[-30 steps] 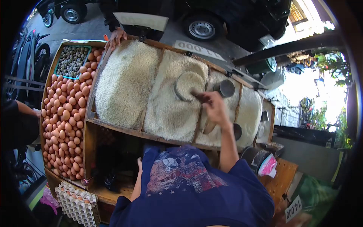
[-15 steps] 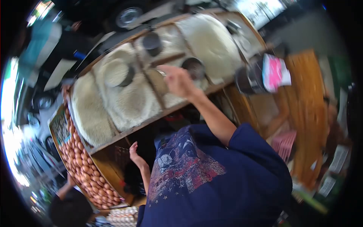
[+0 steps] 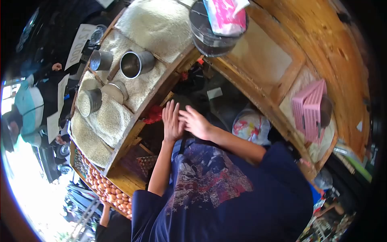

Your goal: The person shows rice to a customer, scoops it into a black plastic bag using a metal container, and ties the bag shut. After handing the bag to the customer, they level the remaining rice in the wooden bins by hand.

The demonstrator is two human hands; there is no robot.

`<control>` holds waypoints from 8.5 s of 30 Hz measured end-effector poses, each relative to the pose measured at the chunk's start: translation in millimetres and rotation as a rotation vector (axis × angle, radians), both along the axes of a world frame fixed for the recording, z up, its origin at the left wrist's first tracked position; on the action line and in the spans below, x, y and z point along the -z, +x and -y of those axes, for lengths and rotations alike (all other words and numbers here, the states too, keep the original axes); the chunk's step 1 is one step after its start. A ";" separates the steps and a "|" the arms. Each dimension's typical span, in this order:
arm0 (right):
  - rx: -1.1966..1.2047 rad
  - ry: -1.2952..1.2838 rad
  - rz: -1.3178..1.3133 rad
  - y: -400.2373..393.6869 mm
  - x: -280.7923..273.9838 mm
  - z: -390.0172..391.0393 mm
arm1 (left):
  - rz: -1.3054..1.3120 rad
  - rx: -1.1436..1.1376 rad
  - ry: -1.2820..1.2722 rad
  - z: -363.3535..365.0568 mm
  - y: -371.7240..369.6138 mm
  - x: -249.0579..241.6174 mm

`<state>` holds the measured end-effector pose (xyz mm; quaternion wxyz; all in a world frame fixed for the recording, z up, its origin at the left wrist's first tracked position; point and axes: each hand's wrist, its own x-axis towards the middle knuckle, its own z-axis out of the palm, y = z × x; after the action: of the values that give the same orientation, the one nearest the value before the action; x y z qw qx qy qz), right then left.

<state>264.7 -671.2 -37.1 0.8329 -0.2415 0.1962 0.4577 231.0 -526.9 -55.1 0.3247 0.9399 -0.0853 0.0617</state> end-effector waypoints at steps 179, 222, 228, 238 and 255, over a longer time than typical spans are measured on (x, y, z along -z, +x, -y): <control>0.194 -1.120 1.541 151.5 -145.9 -433.8 | 0.135 -0.346 -0.663 -495.8 129.2 -114.3; -1.005 -0.920 2.007 136.0 6.6 -428.6 | -0.071 -0.619 0.072 -515.7 -24.4 5.1; -0.895 -0.929 1.772 181.0 -67.4 -421.1 | -0.247 -0.732 0.101 -513.2 -1.5 -2.7; -1.300 -0.727 1.773 198.8 -38.8 -479.1 | -0.268 -0.362 -0.060 -550.3 26.4 26.6; -0.866 -0.399 2.180 221.0 -9.6 -457.8 | 0.089 -0.131 -0.088 -550.9 37.1 -55.7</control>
<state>485.7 -213.4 -27.5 0.2844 -0.6749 -0.6458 0.2157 268.0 24.0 0.6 0.3570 0.9246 -0.0352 0.1283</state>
